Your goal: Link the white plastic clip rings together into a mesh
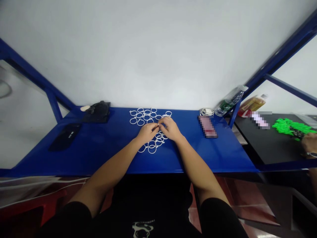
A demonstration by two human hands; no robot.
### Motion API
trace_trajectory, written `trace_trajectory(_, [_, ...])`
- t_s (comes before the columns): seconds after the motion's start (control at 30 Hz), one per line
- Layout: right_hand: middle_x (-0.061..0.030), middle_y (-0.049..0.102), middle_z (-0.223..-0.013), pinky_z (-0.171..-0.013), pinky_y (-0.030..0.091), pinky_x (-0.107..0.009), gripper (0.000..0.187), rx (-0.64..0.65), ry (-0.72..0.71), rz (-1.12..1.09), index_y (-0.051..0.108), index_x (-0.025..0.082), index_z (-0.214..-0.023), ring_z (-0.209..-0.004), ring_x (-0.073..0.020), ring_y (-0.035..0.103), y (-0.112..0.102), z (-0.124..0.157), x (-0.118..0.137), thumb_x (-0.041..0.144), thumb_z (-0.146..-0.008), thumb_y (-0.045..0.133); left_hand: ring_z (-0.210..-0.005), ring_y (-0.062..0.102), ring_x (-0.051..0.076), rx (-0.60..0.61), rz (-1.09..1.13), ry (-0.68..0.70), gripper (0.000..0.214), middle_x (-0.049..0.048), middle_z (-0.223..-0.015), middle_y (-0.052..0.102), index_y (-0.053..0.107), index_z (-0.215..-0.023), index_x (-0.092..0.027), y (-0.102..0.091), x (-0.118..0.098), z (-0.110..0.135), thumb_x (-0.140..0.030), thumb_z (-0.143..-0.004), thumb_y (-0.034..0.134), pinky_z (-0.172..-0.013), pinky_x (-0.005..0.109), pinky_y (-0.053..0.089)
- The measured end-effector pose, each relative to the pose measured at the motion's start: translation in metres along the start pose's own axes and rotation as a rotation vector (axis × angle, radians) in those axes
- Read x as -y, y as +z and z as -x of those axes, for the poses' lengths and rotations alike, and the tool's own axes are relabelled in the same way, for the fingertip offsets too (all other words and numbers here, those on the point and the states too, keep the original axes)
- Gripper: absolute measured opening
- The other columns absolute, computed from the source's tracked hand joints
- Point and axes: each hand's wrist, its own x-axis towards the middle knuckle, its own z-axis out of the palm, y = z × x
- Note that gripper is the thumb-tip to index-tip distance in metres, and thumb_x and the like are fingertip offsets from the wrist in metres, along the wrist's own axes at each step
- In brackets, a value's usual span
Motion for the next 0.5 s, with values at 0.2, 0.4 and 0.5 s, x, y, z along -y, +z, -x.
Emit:
trace_trajectory(0.2, [-0.0073, 0.075, -0.103, -0.095, 0.052, -0.045, 0.013, 0.086, 0.001, -0.007, 0.066, 0.025, -0.101, -0.099, -0.0252, 0.067, 0.0017, -0.0008, 0.0008, 0.026, -0.104, 0.054, -0.078, 0.068, 0.018, 0.017, -0.059, 0.04, 0.022, 0.0039, -0.084, 0.074, 0.071, -0.089, -0.019, -0.0008, 0.0057, 0.0004, -0.022, -0.105, 0.055, -0.075, 0.031, 0.047])
trace_trajectory(0.4, [-0.0069, 0.073, -0.1, -0.091, 0.054, -0.041, 0.016, 0.084, -0.002, -0.049, 0.065, 0.024, -0.098, -0.096, -0.0231, 0.067, 0.006, -0.0005, 0.0018, 0.024, -0.105, 0.05, -0.073, 0.063, 0.017, -0.02, -0.063, 0.084, 0.032, 0.0019, -0.072, 0.067, 0.063, -0.073, -0.019, -0.0029, 0.0095, 0.0005, -0.022, -0.103, 0.055, -0.076, 0.032, 0.045])
trace_trajectory(0.5, [-0.0066, 0.074, -0.099, -0.089, 0.055, -0.039, 0.019, 0.083, 0.01, -0.077, 0.067, 0.024, -0.1, -0.093, -0.0222, 0.068, 0.0068, 0.0008, 0.0001, 0.028, -0.106, 0.05, -0.066, 0.059, 0.016, -0.031, -0.029, 0.053, 0.033, 0.0, -0.066, 0.063, 0.061, -0.067, -0.02, -0.0034, 0.0095, 0.0001, -0.021, -0.1, 0.057, -0.071, 0.031, 0.043])
